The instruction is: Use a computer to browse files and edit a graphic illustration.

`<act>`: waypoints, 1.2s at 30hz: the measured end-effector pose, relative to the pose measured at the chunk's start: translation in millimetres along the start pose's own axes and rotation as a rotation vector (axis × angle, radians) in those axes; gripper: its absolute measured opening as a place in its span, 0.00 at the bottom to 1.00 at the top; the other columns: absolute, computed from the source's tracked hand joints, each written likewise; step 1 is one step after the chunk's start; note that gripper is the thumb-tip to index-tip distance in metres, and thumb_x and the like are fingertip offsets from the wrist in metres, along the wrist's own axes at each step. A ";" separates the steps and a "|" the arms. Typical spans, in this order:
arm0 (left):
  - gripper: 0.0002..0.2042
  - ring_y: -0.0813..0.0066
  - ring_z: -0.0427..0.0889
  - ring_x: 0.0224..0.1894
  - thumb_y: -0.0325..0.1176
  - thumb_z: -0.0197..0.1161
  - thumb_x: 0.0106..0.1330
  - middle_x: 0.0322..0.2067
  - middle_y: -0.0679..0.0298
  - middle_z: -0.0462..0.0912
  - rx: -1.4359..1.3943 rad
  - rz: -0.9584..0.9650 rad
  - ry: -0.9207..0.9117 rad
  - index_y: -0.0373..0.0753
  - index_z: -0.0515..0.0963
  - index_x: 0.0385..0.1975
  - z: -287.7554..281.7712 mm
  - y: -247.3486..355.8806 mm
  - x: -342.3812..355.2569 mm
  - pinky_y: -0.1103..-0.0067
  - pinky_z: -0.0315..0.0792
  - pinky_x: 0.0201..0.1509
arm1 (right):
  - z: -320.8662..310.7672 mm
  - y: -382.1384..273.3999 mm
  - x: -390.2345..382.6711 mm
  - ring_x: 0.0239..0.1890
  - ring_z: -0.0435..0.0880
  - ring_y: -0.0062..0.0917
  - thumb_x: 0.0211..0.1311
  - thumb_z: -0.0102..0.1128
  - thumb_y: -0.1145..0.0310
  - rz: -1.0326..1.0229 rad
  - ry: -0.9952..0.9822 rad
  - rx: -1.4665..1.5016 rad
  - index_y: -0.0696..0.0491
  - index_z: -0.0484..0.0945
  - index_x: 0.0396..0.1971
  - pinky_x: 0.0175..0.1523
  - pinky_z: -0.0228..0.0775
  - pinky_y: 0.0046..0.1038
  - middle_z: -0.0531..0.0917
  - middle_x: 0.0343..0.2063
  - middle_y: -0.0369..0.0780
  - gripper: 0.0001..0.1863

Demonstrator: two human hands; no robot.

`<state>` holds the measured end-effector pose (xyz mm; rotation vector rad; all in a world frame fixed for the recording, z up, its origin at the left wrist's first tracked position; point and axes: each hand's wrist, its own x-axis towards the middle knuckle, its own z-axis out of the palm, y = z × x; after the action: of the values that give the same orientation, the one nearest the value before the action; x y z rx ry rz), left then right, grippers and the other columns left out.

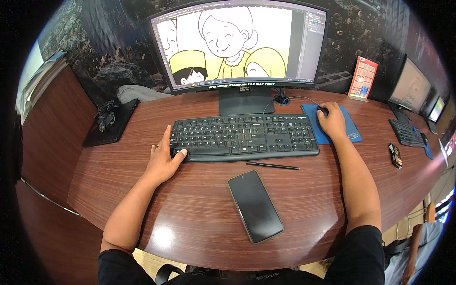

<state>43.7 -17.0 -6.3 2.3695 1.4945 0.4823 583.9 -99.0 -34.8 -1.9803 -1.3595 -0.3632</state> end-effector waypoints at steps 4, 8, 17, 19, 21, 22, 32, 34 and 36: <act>0.46 0.46 0.58 0.77 0.51 0.59 0.71 0.74 0.42 0.61 0.005 -0.005 -0.005 0.38 0.39 0.80 -0.2 0.4 -0.2 0.46 0.39 0.79 | 0.1 1.3 0.5 0.54 0.82 0.43 0.61 0.67 0.67 0.001 -0.007 0.001 0.55 0.85 0.45 0.59 0.73 0.39 0.83 0.50 0.45 0.14; 0.46 0.46 0.58 0.77 0.51 0.59 0.71 0.74 0.43 0.61 0.007 0.006 0.006 0.38 0.39 0.80 1.0 -1.9 0.2 0.46 0.39 0.79 | -0.1 0.7 0.6 0.53 0.82 0.43 0.61 0.67 0.67 -0.009 0.000 -0.007 0.56 0.84 0.44 0.59 0.74 0.38 0.83 0.49 0.45 0.14; 0.46 0.47 0.59 0.77 0.51 0.59 0.72 0.73 0.43 0.62 0.009 0.006 0.003 0.38 0.39 0.79 0.5 -0.9 0.1 0.47 0.39 0.79 | -1.2 -2.3 -0.1 0.53 0.82 0.43 0.60 0.67 0.67 -0.005 0.003 -0.003 0.56 0.84 0.44 0.59 0.74 0.39 0.83 0.49 0.46 0.14; 0.46 0.47 0.59 0.77 0.51 0.59 0.72 0.73 0.43 0.62 0.012 0.012 0.011 0.38 0.39 0.79 0.5 -0.9 -0.2 0.47 0.39 0.79 | -1.4 -2.5 -0.2 0.53 0.82 0.43 0.60 0.67 0.67 -0.003 0.001 -0.002 0.56 0.84 0.44 0.59 0.74 0.39 0.83 0.49 0.45 0.14; 0.46 0.47 0.59 0.77 0.51 0.59 0.72 0.73 0.43 0.62 0.011 0.006 0.006 0.38 0.39 0.79 0.7 -0.8 -0.1 0.47 0.39 0.79 | -1.5 -2.5 -0.2 0.53 0.82 0.43 0.60 0.67 0.67 0.000 -0.001 -0.001 0.56 0.84 0.44 0.59 0.74 0.39 0.83 0.49 0.45 0.14; 0.46 0.47 0.58 0.77 0.51 0.59 0.72 0.74 0.43 0.62 0.010 -0.001 0.001 0.38 0.39 0.79 0.7 -0.8 0.0 0.47 0.38 0.79 | -1.5 -2.5 -0.2 0.53 0.82 0.43 0.60 0.67 0.67 -0.004 0.000 0.002 0.56 0.84 0.44 0.59 0.74 0.39 0.83 0.49 0.45 0.14; 0.46 0.47 0.57 0.77 0.50 0.59 0.71 0.74 0.44 0.61 0.012 0.005 0.007 0.38 0.39 0.79 1.1 -1.1 -0.8 0.46 0.38 0.79 | -2.3 -4.2 -1.3 0.53 0.82 0.44 0.60 0.66 0.67 0.011 0.001 0.009 0.56 0.84 0.44 0.59 0.73 0.39 0.83 0.49 0.45 0.13; 0.46 0.47 0.58 0.77 0.50 0.59 0.71 0.74 0.43 0.61 0.010 0.008 0.010 0.38 0.40 0.79 1.7 -1.7 0.3 0.45 0.39 0.79 | -2.3 -3.8 -1.0 0.54 0.82 0.44 0.60 0.66 0.67 0.009 0.000 0.012 0.56 0.84 0.43 0.59 0.73 0.39 0.83 0.49 0.45 0.13; 0.46 0.47 0.57 0.77 0.50 0.59 0.71 0.74 0.43 0.61 0.012 0.008 0.005 0.38 0.39 0.79 0.8 -1.0 0.5 0.45 0.39 0.79 | -2.5 -3.4 -1.1 0.54 0.82 0.44 0.60 0.66 0.67 0.007 -0.001 0.015 0.56 0.84 0.43 0.59 0.73 0.39 0.83 0.49 0.45 0.13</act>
<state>43.4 -16.2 -7.3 2.3866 1.4943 0.4829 580.8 -100.8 -32.3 -1.9723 -1.3520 -0.3481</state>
